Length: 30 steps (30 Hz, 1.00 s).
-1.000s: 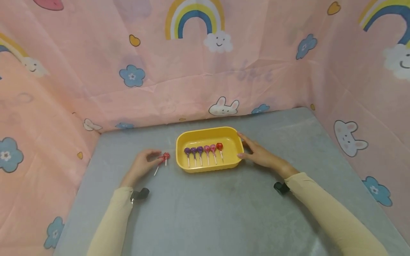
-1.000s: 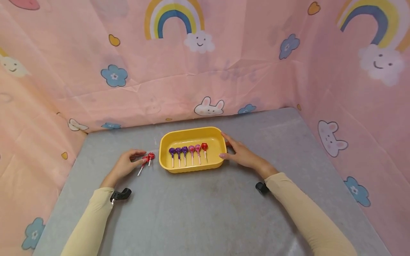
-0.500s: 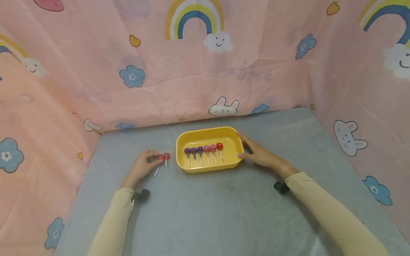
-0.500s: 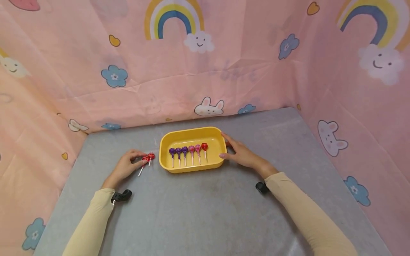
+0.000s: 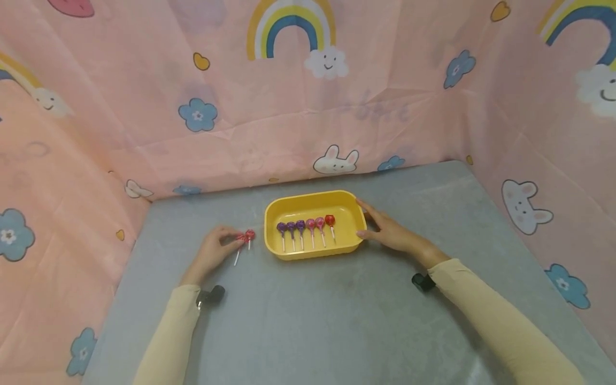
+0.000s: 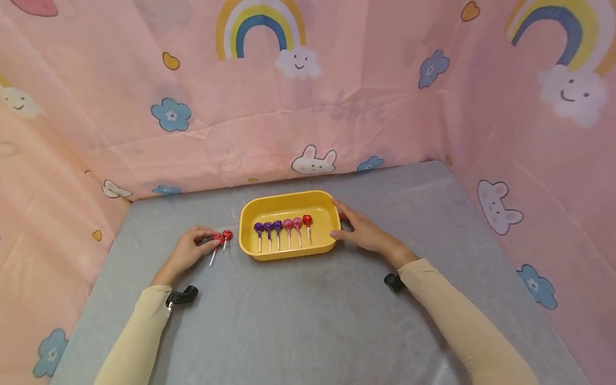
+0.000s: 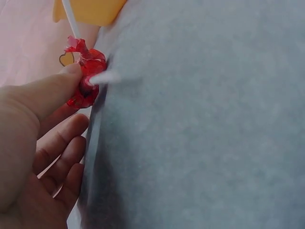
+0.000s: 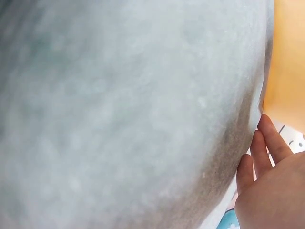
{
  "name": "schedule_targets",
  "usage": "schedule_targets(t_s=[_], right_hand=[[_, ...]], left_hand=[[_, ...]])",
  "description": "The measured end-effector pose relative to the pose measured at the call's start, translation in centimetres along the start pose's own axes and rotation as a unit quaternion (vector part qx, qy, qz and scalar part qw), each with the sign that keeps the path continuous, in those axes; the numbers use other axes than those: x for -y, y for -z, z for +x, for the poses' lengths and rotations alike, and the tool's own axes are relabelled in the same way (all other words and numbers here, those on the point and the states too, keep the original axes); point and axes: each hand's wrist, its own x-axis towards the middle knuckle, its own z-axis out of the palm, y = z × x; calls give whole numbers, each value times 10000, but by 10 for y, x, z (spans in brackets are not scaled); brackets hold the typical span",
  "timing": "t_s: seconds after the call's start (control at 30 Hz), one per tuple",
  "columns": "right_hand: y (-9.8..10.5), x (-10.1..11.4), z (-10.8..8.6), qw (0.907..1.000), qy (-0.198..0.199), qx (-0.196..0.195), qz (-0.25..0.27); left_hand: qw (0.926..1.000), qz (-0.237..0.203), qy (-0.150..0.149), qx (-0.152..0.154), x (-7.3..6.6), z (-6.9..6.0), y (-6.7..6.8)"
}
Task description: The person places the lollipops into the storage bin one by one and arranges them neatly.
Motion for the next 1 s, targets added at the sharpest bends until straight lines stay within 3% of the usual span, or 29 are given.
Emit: schedule_targets(t_s=[0.23,0.47,0.57,0.8,1.0], right_hand=[[-1,-1,0,10000,-2,4,19],[0,-3,1,10000,-36,-11,39],[-1,-3,1,10000,-21,1,31],[-2,-1,1,10000,7,10,50],[-2,-2,2,10000,33,-9,34]], left_hand=[[9997,-194,136,-31,-7,-5,6],[9978,-411,527,20,-21,-6,15],[9971,-525,557,-10,-26,-5,18],[9979,-620,-34,-177,-37,3,22],[9980,-541,-281,-140,-48,13,23]])
